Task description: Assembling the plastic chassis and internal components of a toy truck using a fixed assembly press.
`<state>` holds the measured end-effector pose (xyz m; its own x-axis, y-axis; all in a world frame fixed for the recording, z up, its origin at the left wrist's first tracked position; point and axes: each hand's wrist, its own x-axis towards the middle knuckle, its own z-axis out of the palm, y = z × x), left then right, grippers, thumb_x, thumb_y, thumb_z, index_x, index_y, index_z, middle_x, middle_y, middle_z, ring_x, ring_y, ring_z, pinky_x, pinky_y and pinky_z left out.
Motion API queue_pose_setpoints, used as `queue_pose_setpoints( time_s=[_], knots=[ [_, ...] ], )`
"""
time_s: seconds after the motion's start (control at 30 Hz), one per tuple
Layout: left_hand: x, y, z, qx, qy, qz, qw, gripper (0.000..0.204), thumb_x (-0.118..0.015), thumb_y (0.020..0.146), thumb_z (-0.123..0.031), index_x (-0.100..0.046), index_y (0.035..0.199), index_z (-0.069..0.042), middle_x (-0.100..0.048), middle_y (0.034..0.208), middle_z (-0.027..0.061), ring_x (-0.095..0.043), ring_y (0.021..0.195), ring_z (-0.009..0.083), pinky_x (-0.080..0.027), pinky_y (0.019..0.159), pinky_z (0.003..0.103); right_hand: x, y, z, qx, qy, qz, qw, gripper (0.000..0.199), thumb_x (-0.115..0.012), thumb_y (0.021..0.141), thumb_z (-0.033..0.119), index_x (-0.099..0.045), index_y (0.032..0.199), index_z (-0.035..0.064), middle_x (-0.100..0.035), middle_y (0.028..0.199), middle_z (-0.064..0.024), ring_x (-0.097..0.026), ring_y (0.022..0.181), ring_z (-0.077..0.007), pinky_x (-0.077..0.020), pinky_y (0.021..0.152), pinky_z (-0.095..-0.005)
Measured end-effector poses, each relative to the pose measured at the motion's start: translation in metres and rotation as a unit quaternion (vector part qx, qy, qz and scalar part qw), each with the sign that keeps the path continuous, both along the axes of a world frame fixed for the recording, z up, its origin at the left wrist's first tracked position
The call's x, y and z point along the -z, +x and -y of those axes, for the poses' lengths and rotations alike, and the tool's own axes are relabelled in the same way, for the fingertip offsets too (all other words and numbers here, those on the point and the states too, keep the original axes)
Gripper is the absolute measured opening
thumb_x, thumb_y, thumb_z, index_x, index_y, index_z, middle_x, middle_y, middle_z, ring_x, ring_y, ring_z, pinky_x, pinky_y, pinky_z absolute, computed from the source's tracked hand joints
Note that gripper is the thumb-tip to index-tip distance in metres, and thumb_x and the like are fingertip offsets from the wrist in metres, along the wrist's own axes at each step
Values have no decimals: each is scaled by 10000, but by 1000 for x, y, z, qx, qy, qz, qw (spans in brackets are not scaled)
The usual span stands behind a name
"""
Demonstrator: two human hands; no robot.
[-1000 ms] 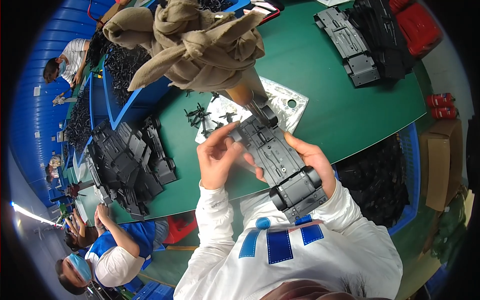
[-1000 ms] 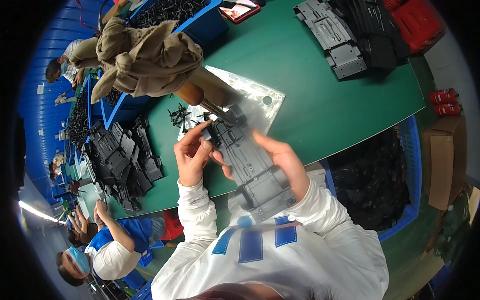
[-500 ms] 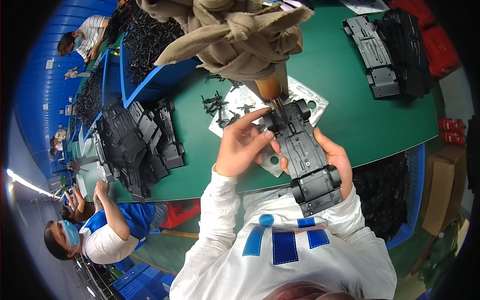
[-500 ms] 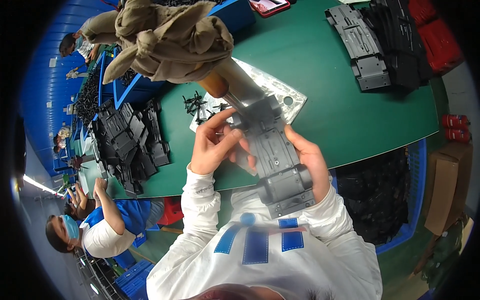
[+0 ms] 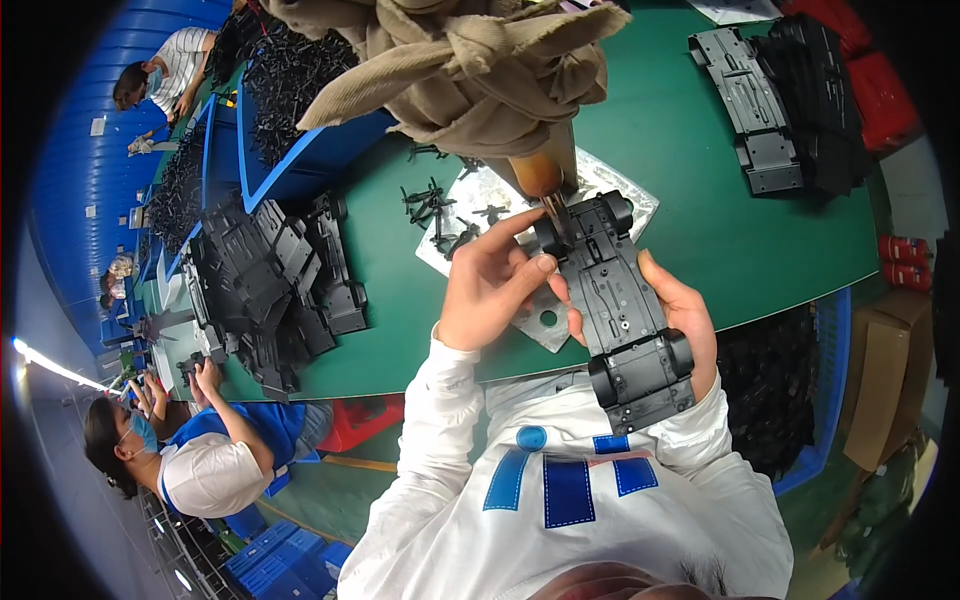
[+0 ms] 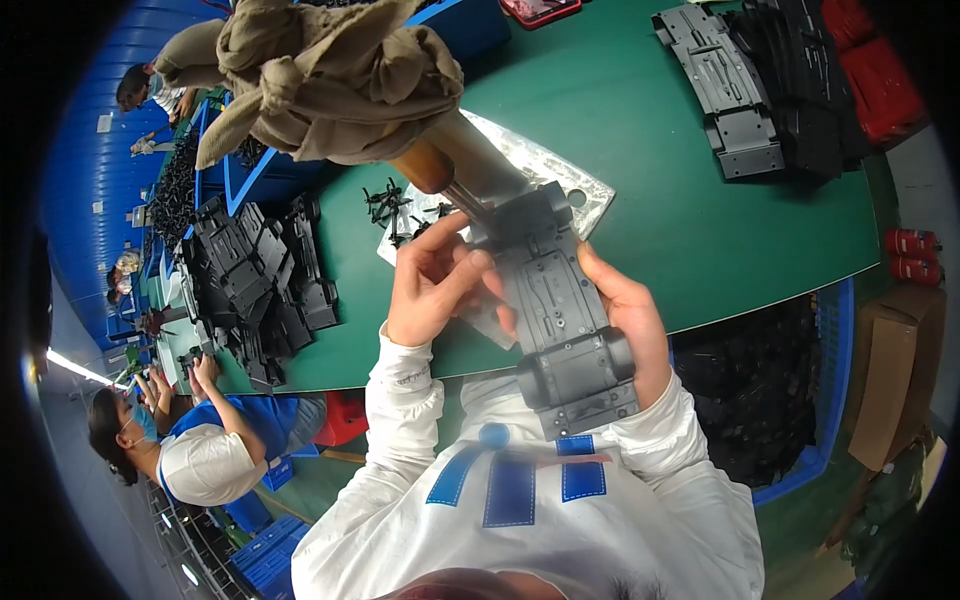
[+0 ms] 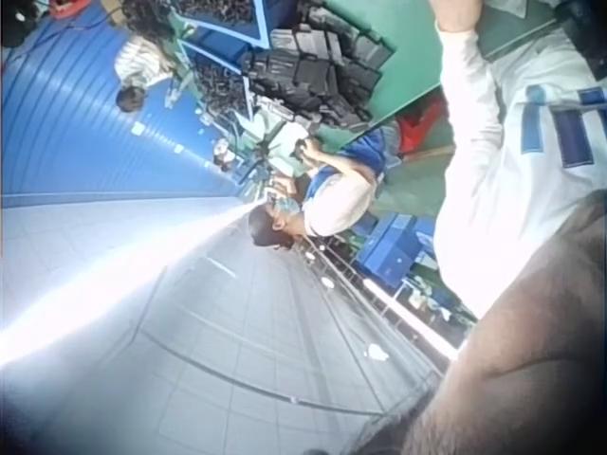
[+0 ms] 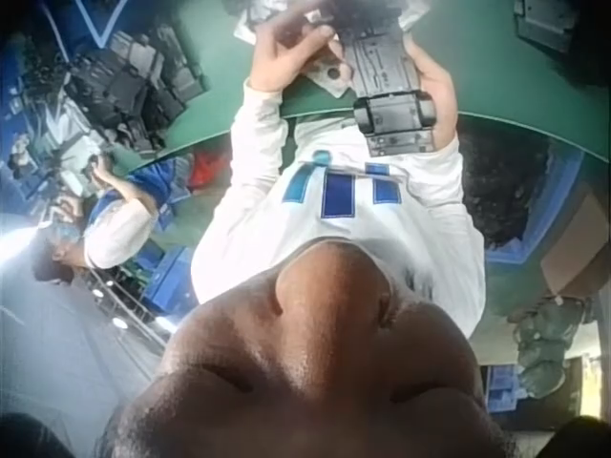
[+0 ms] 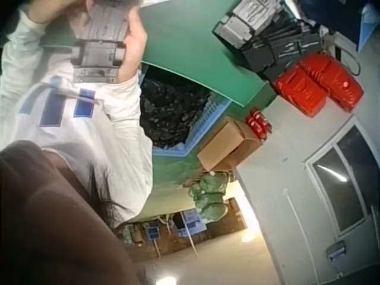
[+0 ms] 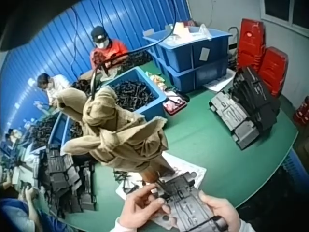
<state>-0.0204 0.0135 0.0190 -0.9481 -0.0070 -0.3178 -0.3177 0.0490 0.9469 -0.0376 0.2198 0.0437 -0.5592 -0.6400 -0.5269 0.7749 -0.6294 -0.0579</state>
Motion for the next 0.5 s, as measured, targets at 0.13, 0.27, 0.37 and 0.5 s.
queue_pose_setpoints(
  time_s=[0.13,0.27,0.37,0.5],
  knots=[
    [1,0,-1,-3,-7,-11,1000,535,-704,925,-96,-514,1396,75,-528,632,-27,-532,572,45,-398,521,209,5,1,-2,5,-18,7,1000,552,-326,1088,370,-484,1367,-79,-644,1224,-238,-719,924,-301,-615,857,-382],
    [1,-1,-1,-1,-12,-15,1000,534,-710,922,-99,-523,1392,71,-510,614,-36,-507,559,39,-385,521,210,13,2,-5,8,-42,10,999,556,-344,1086,361,-451,1394,-89,-612,1275,-259,-694,1034,-320,-603,895,-410],
    [2,-1,-1,0,-13,-14,1000,532,-710,922,-100,-525,1391,70,-505,610,-38,-502,556,37,-382,519,210,17,2,-6,12,-49,20,999,558,-358,1084,353,-429,1412,-92,-580,1315,-281,-657,1128,-344,-589,930,-445],
    [3,-2,-1,-2,-14,-14,1000,527,-709,925,-102,-529,1389,69,-502,610,-41,-493,550,33,-376,516,209,17,1,-6,15,-65,23,998,558,-360,1083,356,-430,1411,-90,-574,1316,-293,-644,1150,-358,-581,944,-462]
  ],
)
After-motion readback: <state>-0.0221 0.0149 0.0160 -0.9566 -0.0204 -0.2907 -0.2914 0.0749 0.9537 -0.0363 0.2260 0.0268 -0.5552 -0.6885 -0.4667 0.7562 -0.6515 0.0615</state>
